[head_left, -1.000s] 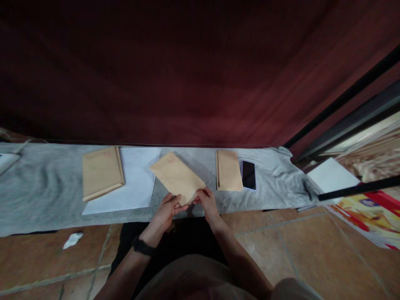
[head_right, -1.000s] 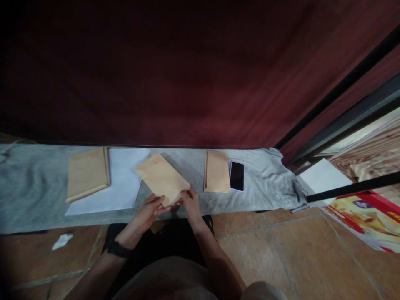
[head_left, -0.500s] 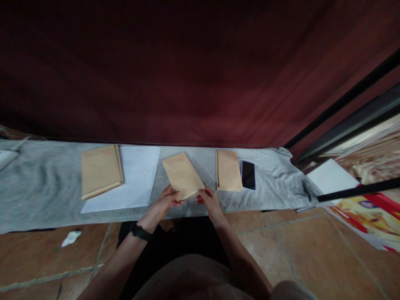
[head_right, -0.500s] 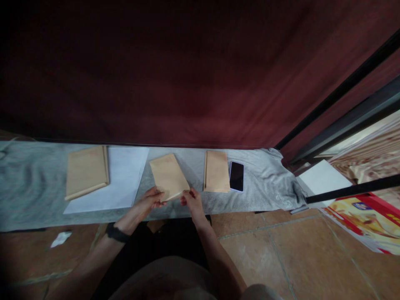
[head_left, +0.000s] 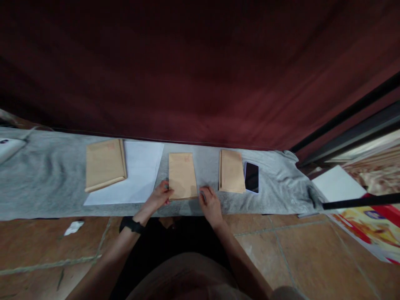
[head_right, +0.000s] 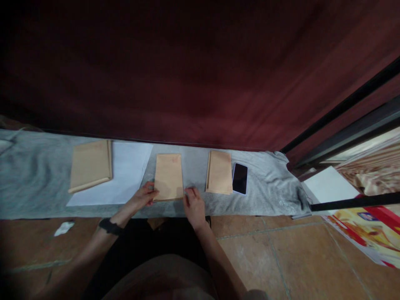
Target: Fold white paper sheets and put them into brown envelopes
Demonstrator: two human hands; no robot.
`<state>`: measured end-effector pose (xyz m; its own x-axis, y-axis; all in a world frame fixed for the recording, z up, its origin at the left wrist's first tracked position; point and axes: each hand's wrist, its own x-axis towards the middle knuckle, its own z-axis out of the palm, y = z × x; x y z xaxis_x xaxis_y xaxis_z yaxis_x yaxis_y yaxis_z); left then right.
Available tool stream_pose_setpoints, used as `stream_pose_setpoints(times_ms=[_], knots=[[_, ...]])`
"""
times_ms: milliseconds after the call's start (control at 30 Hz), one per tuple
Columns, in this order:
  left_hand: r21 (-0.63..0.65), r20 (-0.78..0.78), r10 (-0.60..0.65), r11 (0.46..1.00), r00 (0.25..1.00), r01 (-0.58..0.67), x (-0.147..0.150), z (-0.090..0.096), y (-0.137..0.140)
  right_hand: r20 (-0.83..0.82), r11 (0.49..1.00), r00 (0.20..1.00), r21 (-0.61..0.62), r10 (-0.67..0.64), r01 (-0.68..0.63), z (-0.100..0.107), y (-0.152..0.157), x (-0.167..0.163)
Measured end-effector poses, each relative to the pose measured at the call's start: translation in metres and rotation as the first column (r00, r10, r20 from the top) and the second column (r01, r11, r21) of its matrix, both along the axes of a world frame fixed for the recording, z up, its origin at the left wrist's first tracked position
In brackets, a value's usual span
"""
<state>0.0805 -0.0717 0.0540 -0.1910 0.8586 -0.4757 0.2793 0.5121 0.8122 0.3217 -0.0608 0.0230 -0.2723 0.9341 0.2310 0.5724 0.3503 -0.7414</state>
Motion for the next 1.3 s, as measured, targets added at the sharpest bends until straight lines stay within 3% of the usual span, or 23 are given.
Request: stream_pose_setpoints(times_ms=[67,133,233,400,467,567,700,1000,1300], knots=[[-0.013,-0.171,-0.038,0.999,0.985,0.036,-0.002,-0.001,-0.001,0.067,0.99,0.992,0.089,0.104,-0.11,-0.002,0.0,0.0],[0.017,-0.39,-0.038,0.999,0.92,0.049,-0.001,-0.002,-0.003,0.14,0.977,0.979,0.13,0.149,-0.167,-0.006,-0.001,0.0],[0.213,-0.588,0.039,0.971,0.808,0.108,0.008,-0.002,-0.001,0.236,0.974,0.964,0.155,0.124,-0.163,-0.01,-0.003,-0.001],[0.499,-0.614,0.009,0.78,0.789,0.378,0.026,-0.008,0.036,0.3,0.975,0.948,0.16,0.103,-0.156,-0.011,-0.006,-0.005],[0.497,-0.674,0.011,0.746,0.739,0.443,0.027,-0.014,0.061,0.31,0.974,0.945,0.163,0.099,-0.156,-0.01,-0.006,-0.006],[0.416,-0.75,-0.027,0.758,0.661,0.503,0.02,-0.026,0.097,0.318,0.972,0.944,0.177,0.094,-0.156,-0.009,-0.006,-0.006],[0.323,-0.796,-0.13,0.734,0.591,0.597,0.011,-0.04,0.118,0.321,0.971,0.941,0.166,0.11,-0.17,-0.006,-0.006,-0.006],[0.268,-0.809,-0.242,0.658,0.535,0.703,0.016,-0.048,0.097,0.339,0.969,0.933,0.161,0.123,-0.187,-0.008,-0.008,-0.006],[0.308,-0.745,-0.291,0.648,0.6,0.696,0.031,-0.044,0.055,0.362,0.972,0.928,0.173,0.087,-0.159,-0.01,-0.008,-0.007]])
